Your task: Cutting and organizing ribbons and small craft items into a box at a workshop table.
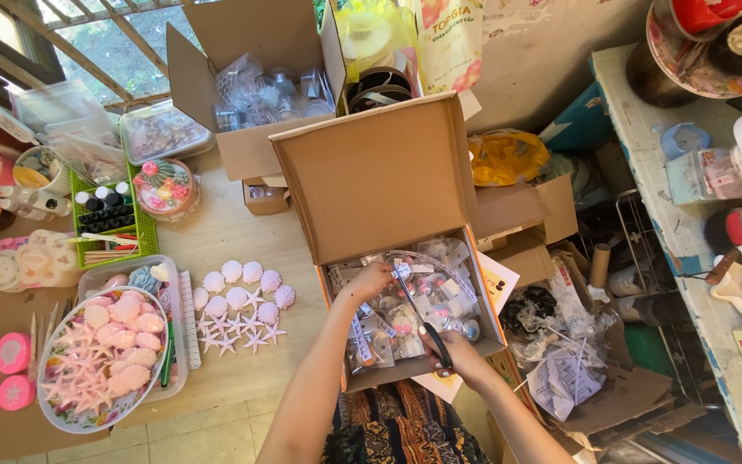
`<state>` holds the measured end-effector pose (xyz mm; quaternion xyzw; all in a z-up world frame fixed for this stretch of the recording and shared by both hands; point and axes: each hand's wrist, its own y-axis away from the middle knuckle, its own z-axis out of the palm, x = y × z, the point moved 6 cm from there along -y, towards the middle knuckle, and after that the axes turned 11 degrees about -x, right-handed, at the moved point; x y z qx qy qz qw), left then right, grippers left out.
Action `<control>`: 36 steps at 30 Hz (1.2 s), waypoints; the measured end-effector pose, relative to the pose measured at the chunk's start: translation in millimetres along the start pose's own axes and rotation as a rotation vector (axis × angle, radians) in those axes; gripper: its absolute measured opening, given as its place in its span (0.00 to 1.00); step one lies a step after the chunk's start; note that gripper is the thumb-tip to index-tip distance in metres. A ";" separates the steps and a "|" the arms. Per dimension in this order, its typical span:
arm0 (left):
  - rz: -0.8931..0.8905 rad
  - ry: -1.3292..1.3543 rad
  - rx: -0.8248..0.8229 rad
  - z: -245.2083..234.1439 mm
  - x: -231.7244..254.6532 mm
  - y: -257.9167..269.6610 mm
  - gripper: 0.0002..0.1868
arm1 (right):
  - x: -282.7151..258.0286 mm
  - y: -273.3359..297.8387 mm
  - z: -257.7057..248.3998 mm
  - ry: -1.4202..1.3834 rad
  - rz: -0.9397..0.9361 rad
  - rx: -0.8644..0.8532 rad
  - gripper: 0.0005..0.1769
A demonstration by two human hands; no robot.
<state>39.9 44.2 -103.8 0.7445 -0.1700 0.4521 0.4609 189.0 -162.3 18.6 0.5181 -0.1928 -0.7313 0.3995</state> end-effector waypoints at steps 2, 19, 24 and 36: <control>-0.023 -0.004 -0.004 0.4 -2.4 -2.8 0.13 | -2.1 -0.1 0.0 0.012 0.001 0.007 0.27; -0.064 -0.103 -0.017 -1.0 17.5 13.7 0.14 | -21.1 20.3 6.9 -0.079 0.036 -0.004 0.28; -0.098 0.034 0.113 -12.0 35.2 53.4 0.23 | -19.4 22.8 -3.0 -0.138 -0.072 -0.130 0.29; 0.186 0.055 -0.030 29.3 137.6 108.1 0.39 | -125.2 17.3 8.7 0.245 -0.472 0.640 0.12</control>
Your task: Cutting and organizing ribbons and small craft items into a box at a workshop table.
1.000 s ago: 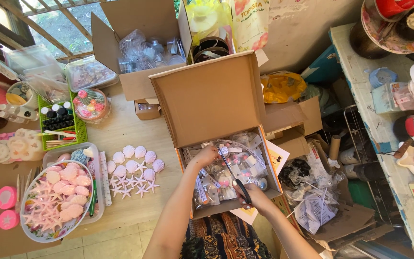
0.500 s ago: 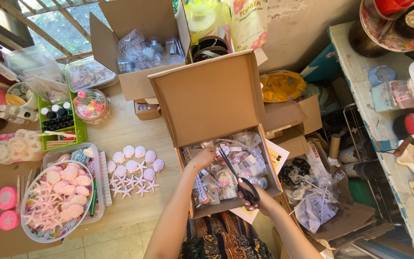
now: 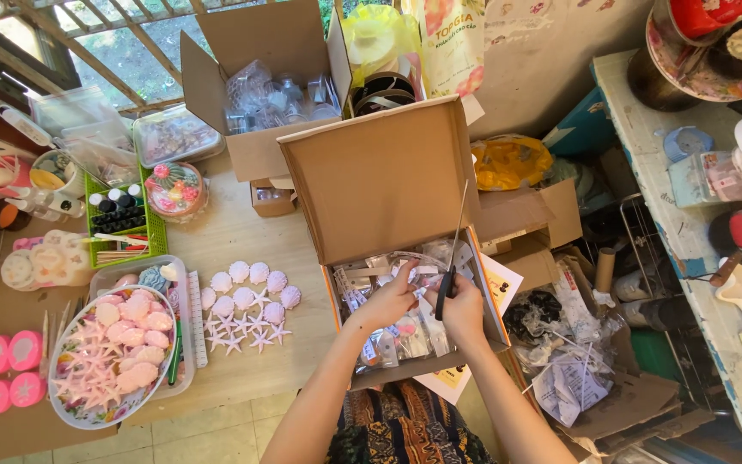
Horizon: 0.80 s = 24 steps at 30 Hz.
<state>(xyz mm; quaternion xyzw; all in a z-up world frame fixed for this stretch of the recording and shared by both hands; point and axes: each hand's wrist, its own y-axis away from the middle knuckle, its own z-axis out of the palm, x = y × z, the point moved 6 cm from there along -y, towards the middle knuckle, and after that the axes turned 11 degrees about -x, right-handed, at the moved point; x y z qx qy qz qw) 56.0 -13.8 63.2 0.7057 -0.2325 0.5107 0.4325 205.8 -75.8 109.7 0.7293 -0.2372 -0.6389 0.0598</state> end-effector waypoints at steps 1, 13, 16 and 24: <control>0.001 -0.001 0.002 -3.0 15.2 4.4 0.39 | 4.7 -2.6 -0.8 0.001 -0.002 -0.001 0.12; 0.007 -0.216 0.015 -14.3 -19.4 -5.9 0.13 | 16.9 -7.0 -5.6 -0.099 -0.067 0.022 0.12; 0.012 -0.207 0.117 -29.0 -17.3 -4.8 0.13 | 33.2 1.1 -9.4 -0.151 0.011 -0.070 0.12; -0.153 -0.158 0.232 -68.0 -25.3 -15.4 0.14 | 69.0 81.3 -6.9 -0.160 0.436 -0.597 0.29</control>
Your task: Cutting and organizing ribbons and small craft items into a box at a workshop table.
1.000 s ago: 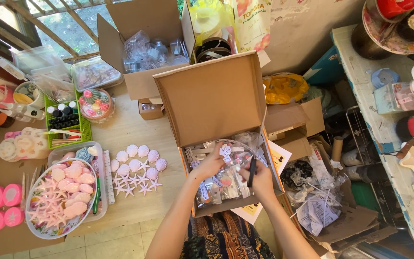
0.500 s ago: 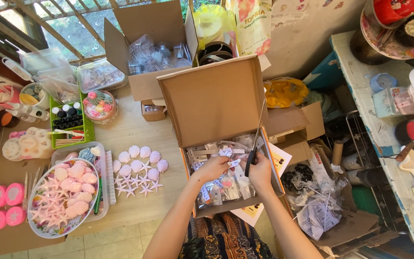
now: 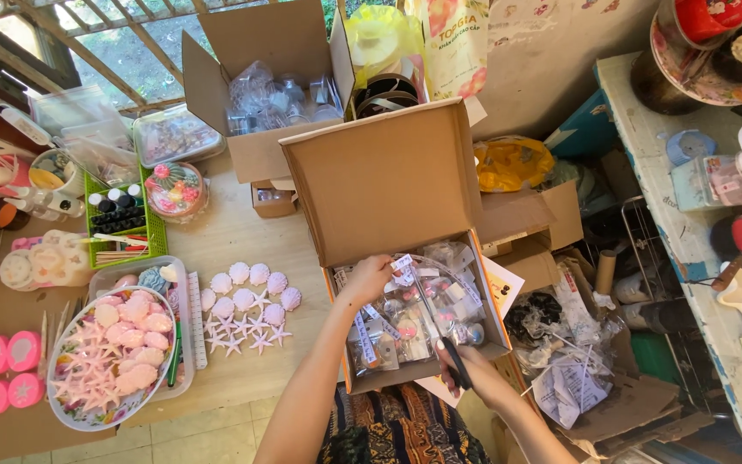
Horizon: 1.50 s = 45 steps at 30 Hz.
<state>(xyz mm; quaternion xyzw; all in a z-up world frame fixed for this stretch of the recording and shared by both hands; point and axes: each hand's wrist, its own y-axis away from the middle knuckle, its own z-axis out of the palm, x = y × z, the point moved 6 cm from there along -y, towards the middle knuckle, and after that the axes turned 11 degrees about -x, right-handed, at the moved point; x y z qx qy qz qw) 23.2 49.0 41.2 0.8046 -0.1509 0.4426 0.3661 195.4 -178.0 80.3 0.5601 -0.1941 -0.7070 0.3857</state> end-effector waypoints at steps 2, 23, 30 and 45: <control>0.008 -0.016 -0.018 3.6 -1.7 -6.1 0.14 | 3.1 -2.4 1.1 -0.023 0.017 -0.021 0.29; 0.004 -0.142 -0.129 41.6 -50.4 -55.5 0.15 | 3.4 -29.4 -11.7 -0.083 0.034 -0.045 0.26; -0.036 -0.147 -0.164 50.8 -67.5 -63.7 0.14 | 8.6 -37.5 -16.1 -0.062 0.049 -0.032 0.28; -0.031 -0.213 -0.219 71.0 -116.2 -97.2 0.13 | 6.3 -44.9 -21.6 -0.060 0.109 -0.034 0.29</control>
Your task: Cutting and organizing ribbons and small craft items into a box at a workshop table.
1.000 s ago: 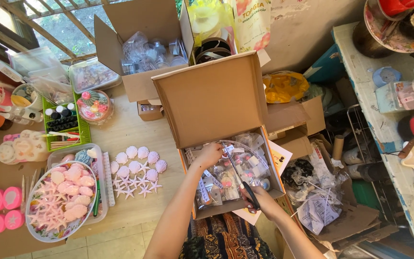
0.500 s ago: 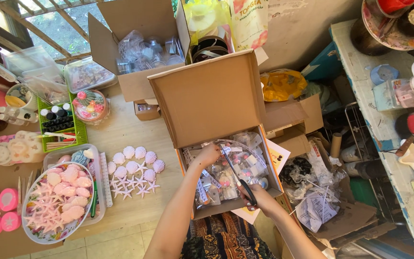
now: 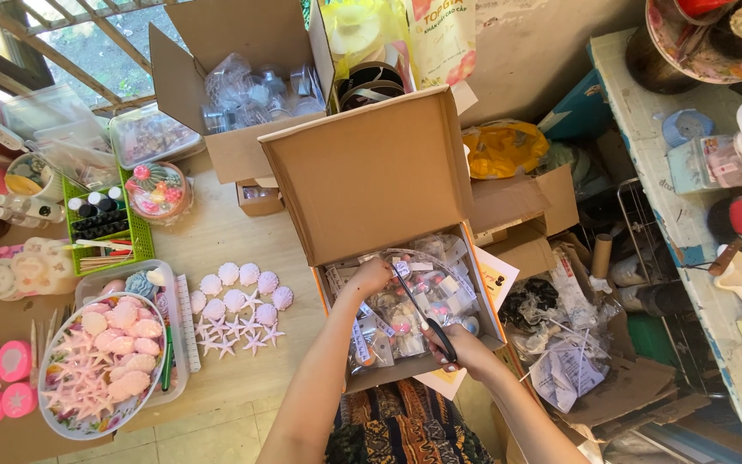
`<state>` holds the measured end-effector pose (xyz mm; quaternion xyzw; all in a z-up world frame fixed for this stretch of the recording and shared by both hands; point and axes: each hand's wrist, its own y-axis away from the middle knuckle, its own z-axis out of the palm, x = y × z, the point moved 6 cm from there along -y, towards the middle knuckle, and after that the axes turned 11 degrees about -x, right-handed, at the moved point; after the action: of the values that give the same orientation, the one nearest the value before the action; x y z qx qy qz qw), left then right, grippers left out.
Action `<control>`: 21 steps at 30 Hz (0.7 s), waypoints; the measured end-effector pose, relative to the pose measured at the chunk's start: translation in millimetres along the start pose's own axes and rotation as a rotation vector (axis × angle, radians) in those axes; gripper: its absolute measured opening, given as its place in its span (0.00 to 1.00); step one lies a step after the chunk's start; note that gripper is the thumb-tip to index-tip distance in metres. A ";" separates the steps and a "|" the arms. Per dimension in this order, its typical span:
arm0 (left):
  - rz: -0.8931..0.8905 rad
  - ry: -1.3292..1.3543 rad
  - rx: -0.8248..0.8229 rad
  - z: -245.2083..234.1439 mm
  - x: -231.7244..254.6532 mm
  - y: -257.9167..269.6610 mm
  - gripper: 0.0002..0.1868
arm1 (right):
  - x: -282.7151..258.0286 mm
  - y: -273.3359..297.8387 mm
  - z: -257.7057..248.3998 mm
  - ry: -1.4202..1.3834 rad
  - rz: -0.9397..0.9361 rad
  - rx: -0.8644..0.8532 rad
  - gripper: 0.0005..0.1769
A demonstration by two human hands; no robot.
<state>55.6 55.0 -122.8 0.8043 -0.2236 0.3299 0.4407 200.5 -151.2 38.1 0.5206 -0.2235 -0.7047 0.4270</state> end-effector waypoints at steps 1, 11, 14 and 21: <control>0.000 0.000 -0.001 -1.4 5.4 6.3 0.13 | -0.1 0.8 1.1 -0.001 0.001 0.000 0.29; -0.064 0.404 0.133 -18.7 22.4 66.9 0.15 | 11.9 6.1 1.9 -0.246 0.046 -0.184 0.32; -0.089 0.420 0.153 -27.7 34.6 85.1 0.15 | 9.5 12.4 3.2 -0.413 0.091 -0.289 0.32; -0.069 0.334 0.173 -26.6 40.3 96.7 0.20 | -4.7 30.4 15.7 -0.740 0.125 -0.526 0.33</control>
<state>11.3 25.5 -28.7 0.7807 -0.0902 0.4613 0.4118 197.7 -165.6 69.4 0.0932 -0.2054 -0.8489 0.4780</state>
